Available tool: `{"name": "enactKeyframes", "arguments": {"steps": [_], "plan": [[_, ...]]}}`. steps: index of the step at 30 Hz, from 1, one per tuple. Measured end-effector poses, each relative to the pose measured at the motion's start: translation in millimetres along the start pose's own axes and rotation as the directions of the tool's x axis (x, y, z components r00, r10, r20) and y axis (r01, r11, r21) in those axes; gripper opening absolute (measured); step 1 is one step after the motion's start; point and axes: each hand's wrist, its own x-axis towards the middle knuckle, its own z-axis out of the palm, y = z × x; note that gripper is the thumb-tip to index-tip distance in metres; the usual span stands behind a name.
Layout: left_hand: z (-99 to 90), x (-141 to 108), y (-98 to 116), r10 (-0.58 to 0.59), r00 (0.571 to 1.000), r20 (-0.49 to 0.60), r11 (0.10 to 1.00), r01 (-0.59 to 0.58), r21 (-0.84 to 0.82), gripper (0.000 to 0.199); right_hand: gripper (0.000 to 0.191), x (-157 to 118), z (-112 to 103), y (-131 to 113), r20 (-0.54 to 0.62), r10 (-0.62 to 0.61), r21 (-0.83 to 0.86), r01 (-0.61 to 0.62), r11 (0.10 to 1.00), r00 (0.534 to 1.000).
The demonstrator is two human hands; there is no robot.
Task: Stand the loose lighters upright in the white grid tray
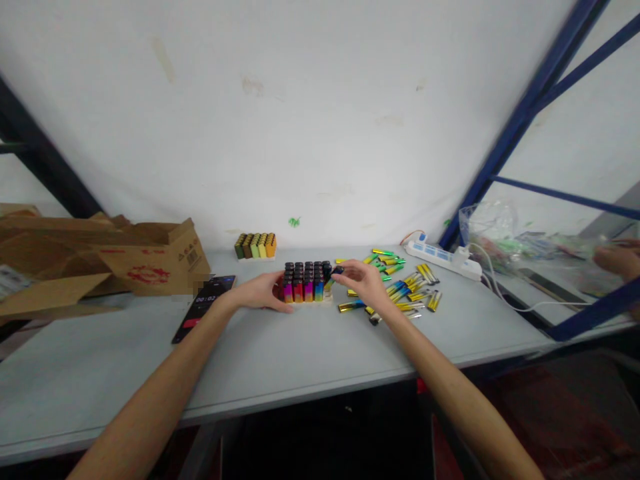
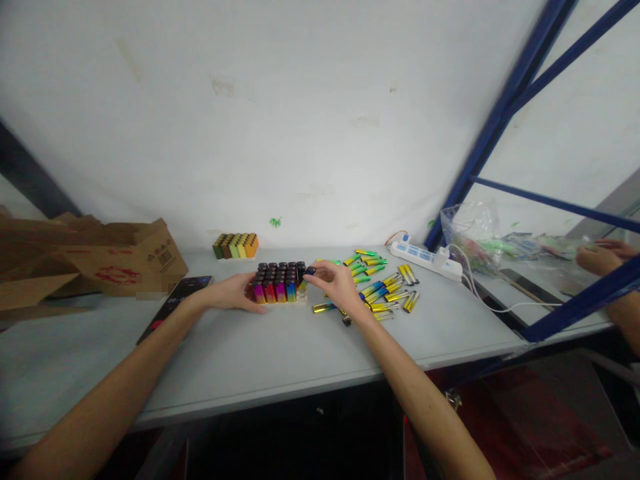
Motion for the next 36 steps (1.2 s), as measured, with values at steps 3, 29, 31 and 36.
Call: {"name": "enactKeyframes", "arguments": {"steps": [3, 29, 31, 36], "plan": [[-0.1, -0.3, 0.6, -0.009, 1.000, -0.007, 1.000, 0.009, 0.013, 0.083, 0.035, -0.9, 0.4, 2.5, 0.034, -0.072, -0.120, 0.076, 0.990, 0.997], [-1.2, -3.5, 12.1, -0.052, 0.999, -0.007, 0.997, 0.052, 0.064, 0.080, 0.017, 5.9, 2.6, 2.8, 0.261, -0.122, -0.429, 0.228, 0.874, 0.958], [-0.9, -3.4, 11.9, -0.040, 0.999, -0.001, 0.998, 0.040, 0.043, 0.079, 0.018, 5.0, 1.7, 1.4, 0.276, -0.119, -0.464, 0.241, 0.852, 0.954], [-1.9, -3.2, 11.6, -0.044, 0.999, 0.000, 0.995, 0.044, 0.088, 0.076, 0.019, 3.3, 1.1, -4.0, 0.315, -0.107, -0.549, 0.273, 0.790, 0.943]]}}
